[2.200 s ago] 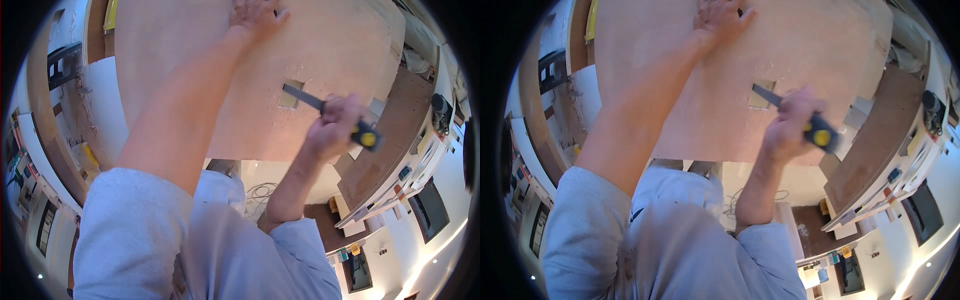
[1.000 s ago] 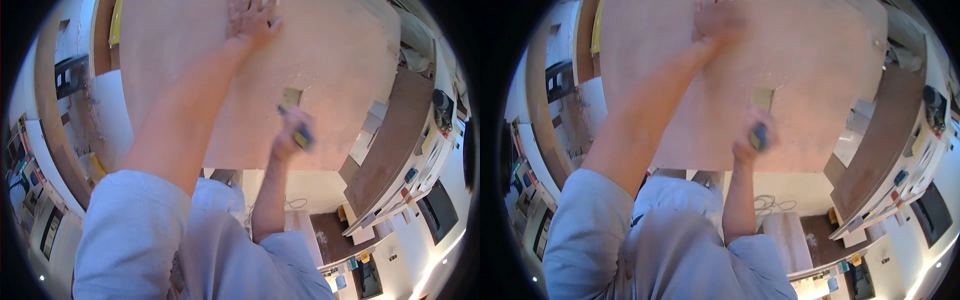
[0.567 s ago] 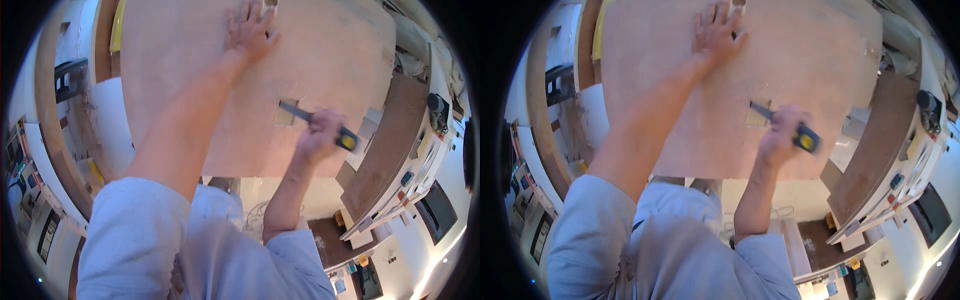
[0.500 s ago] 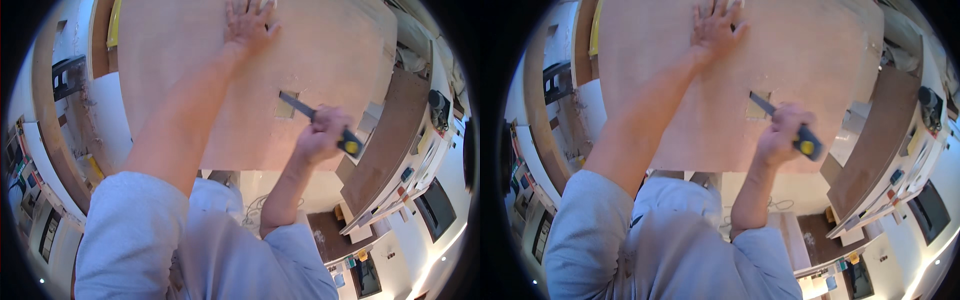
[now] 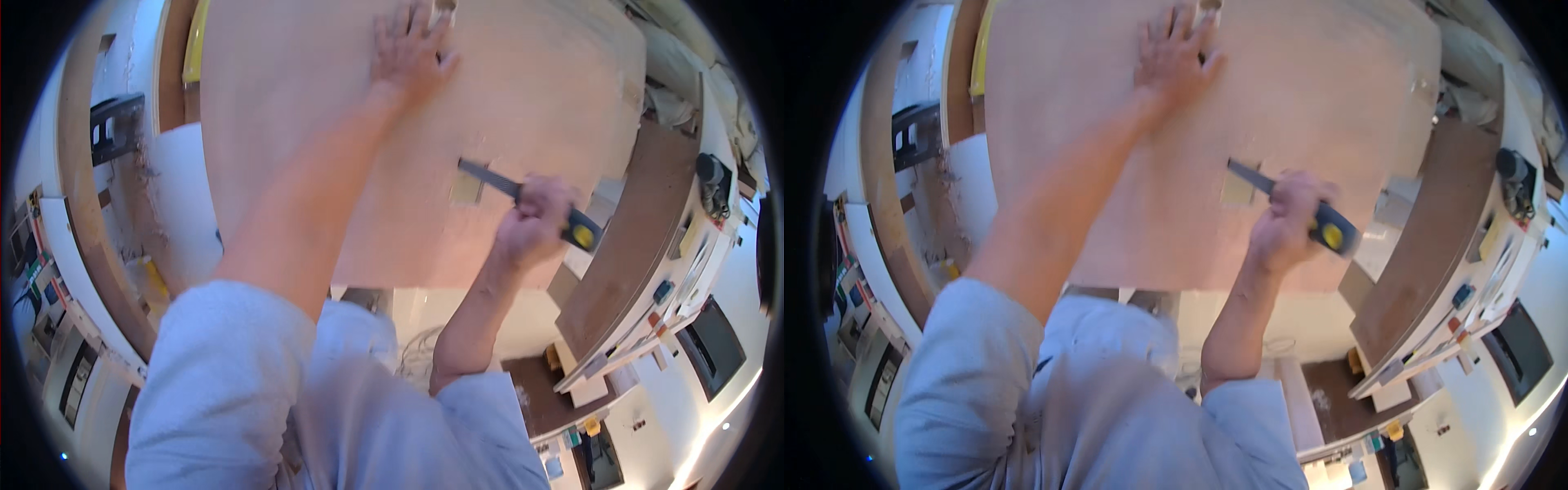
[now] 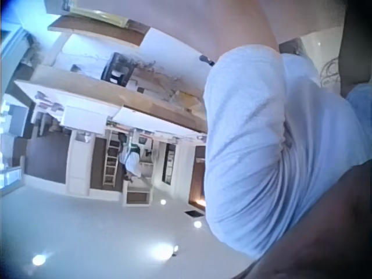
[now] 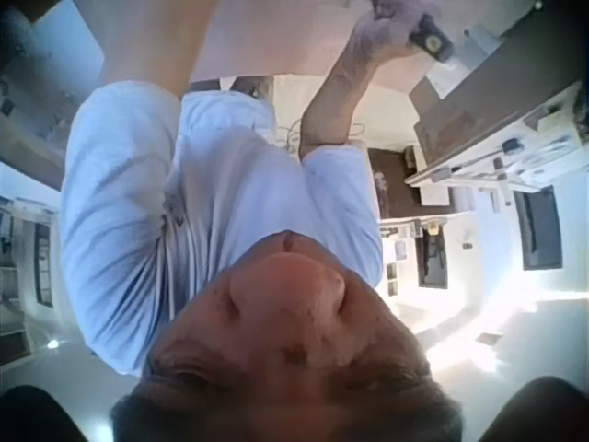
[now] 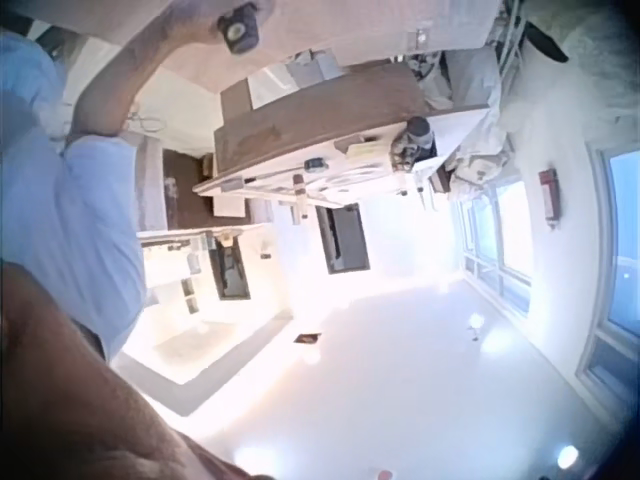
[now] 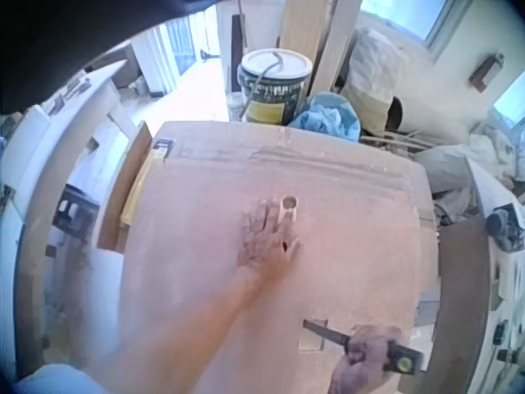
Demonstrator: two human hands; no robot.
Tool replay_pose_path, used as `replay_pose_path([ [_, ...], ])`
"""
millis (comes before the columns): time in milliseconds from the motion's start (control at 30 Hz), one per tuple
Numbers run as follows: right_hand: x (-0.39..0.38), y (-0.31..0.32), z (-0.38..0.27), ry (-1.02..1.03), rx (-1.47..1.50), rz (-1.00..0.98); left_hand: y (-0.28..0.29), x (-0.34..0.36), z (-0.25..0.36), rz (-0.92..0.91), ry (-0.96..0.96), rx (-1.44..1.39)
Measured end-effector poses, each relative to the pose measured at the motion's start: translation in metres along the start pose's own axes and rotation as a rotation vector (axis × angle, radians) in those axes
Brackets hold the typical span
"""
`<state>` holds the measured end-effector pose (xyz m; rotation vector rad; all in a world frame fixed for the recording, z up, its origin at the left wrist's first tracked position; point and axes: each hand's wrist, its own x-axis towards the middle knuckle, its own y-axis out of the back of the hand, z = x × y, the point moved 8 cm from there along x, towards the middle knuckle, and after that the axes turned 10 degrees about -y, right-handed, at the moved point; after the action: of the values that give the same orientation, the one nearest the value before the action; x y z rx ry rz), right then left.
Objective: The person smooths the edges of holes and cutouts in wooden panels using a hand file.
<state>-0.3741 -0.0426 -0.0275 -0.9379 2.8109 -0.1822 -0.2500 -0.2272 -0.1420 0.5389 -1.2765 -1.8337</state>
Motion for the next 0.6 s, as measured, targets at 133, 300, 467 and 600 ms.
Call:
replay_pose_path([
  [133, -0.021, 0.017, 0.108, -0.185, -0.524, -0.036, 0.003, 0.016, 0.004, 0.086, -0.038, 0.078],
  [300, -0.018, 0.023, 0.007, 0.001, 0.225, -0.187, -0.001, 0.006, 0.008, 0.071, -0.055, 0.182],
  [467, -0.027, 0.011, 0.074, -0.285, -0.550, 0.019, 0.006, 0.010, -0.003, 0.035, 0.026, 0.063],
  [600, -0.038, 0.010, -0.010, 0.172, -0.069, -0.152, 0.008, 0.015, 0.011, 0.060, -0.032, -0.003],
])
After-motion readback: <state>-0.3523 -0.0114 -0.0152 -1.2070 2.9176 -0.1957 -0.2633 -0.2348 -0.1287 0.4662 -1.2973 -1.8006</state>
